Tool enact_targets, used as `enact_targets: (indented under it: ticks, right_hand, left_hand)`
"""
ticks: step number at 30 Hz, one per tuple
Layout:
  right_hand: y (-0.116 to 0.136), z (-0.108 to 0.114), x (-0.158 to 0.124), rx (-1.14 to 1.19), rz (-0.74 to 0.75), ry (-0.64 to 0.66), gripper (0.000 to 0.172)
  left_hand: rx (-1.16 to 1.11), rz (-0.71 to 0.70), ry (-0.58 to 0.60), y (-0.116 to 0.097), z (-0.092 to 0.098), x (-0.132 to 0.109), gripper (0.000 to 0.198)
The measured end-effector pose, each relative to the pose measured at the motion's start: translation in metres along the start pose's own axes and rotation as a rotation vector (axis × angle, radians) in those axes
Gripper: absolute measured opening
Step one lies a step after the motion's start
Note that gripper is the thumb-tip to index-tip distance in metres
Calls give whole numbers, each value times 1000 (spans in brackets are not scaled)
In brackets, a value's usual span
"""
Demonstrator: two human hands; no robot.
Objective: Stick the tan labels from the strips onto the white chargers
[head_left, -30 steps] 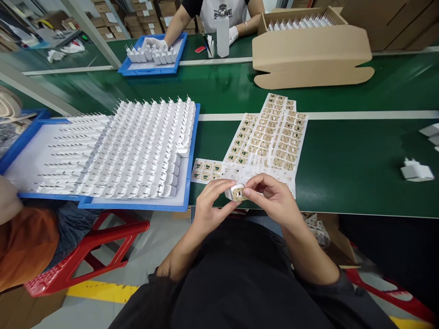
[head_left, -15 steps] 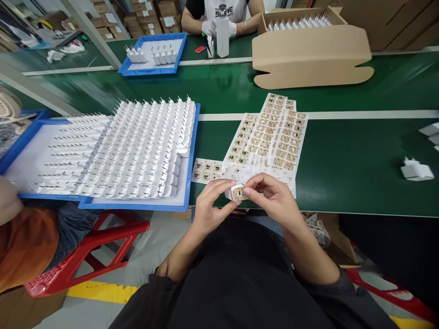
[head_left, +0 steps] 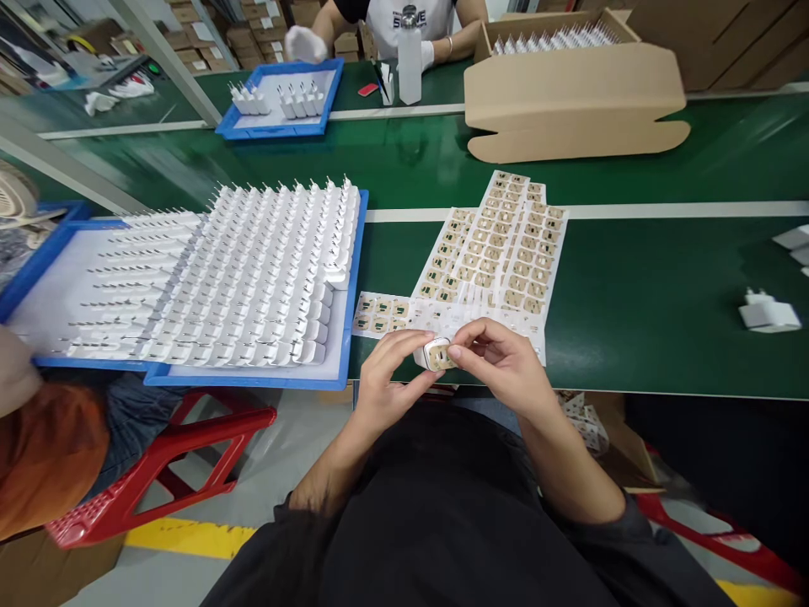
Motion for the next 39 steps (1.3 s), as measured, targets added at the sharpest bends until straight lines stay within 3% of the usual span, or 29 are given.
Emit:
enact_targets:
  ticks: [39]
  right_hand:
    - [-5,-8,3,-155,-38,-76,17]
  left_hand:
    - [105,-83,-13,2,0,1,44]
Point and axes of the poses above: each hand's wrist, its own x-axis towards the middle knuckle, its own z-axis out of the back of the hand, y = z × x, the point moved 3 cm from there along x, towards the middle knuckle
